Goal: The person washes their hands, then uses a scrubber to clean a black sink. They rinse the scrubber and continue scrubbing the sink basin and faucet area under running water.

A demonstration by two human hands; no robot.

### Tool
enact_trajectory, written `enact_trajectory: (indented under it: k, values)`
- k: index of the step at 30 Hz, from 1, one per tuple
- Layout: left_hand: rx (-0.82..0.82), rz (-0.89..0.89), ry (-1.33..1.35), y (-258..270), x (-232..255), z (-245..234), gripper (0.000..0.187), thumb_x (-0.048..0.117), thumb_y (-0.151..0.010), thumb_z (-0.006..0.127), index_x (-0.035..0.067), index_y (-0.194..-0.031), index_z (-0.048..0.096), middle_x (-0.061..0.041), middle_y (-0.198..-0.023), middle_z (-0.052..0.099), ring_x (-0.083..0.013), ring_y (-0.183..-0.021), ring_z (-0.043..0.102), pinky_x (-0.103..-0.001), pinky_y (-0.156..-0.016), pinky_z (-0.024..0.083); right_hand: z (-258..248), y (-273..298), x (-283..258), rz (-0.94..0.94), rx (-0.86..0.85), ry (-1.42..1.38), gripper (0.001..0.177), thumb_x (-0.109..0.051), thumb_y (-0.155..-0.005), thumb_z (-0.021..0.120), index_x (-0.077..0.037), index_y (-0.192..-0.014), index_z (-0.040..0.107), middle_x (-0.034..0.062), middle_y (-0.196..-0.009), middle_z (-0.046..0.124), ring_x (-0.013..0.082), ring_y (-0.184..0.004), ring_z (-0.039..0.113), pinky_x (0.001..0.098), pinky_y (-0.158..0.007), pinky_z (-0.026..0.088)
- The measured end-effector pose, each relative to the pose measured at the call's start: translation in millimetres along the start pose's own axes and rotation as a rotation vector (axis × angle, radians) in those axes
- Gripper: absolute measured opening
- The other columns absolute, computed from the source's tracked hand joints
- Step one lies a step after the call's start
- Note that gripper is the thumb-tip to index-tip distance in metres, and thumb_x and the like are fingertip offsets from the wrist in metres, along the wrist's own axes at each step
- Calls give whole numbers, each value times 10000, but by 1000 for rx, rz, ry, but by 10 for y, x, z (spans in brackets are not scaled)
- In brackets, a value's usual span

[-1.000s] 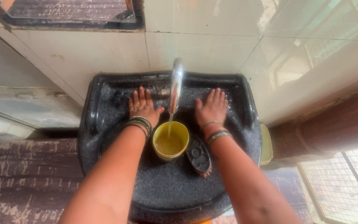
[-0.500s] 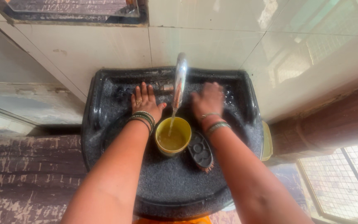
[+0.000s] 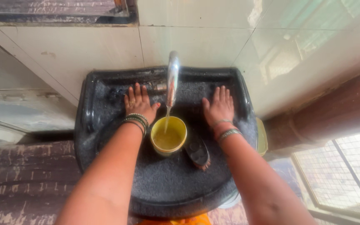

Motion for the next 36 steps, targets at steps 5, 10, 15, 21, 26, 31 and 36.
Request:
enact_trajectory:
  k: [5, 10, 15, 21, 26, 31, 36]
  values:
    - [7, 22, -18, 40, 6, 30, 888, 599, -1014, 356, 81, -1631, -16, -126, -1704, -160, -329, -1561, -168, -476, -1246, -77, 131, 69, -531, -339, -157, -17, 621, -364, -1018, 528, -71, -1547, 383, 150, -1658, 292, 323, -1554, 215, 448, -1270, 189]
    - [-9, 36, -12, 102, -31, 6, 894, 588, -1008, 375, 86, -1634, -19, -115, -1707, -158, -317, -1562, -166, -469, -1252, -71, 69, 206, -569, -541, -264, 76, 686, -387, -998, 503, -82, -1577, 297, 104, -1676, 227, 286, -1552, 176, 453, -1249, 139]
    - [-7, 45, -65, 213, 5, -37, 870, 559, -1016, 382, 94, -1631, -22, -112, -1708, -164, -322, -1560, -174, -464, -1246, -70, -137, 75, -105, 17, -64, 26, 777, -467, -997, 508, -15, -1572, 242, 190, -1666, 176, 336, -1541, 131, 447, -1236, 138]
    - [-2, 75, -68, 326, 38, -81, 826, 508, -1028, 400, 123, -1634, -9, -94, -1711, -127, -310, -1562, -148, -463, -1255, -55, 268, -33, -696, -233, -258, 139, 626, -314, -998, 515, -34, -1547, 407, 150, -1639, 352, 269, -1557, 268, 412, -1324, 207]
    - [28, 200, -105, 390, -52, -101, 806, 435, -1025, 436, 133, -1638, 9, -74, -1715, -93, -279, -1570, -100, -442, -1262, -30, 306, -50, -747, -535, -134, 56, 685, -357, -1034, 504, -35, -1605, 308, 169, -1697, 195, 304, -1581, 126, 454, -1291, 128]
    - [-37, 211, -66, 470, -80, -202, 766, 404, -1037, 422, 151, -1640, 22, -14, -1725, -61, -221, -1588, -66, -432, -1282, -21, 107, -80, -313, -167, -144, -20, 813, -527, -968, 519, -54, -1573, 253, 157, -1659, 182, 304, -1546, 114, 434, -1252, 118]
    - [-31, 60, 12, 534, 58, -166, 780, 380, -1036, 440, 99, -1616, -1, -64, -1710, -76, -259, -1566, -75, -432, -1254, -31, 238, 124, -517, -302, -180, 50, 786, -500, -988, 512, 29, -1525, 292, 241, -1617, 207, 388, -1493, 146, 451, -1186, 174]
Point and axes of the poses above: each hand's wrist, its own y-axis away from the middle knuckle, its own z-axis out of the palm, x = y × z, the point moved 1 cm from there along -y, towards the middle knuckle
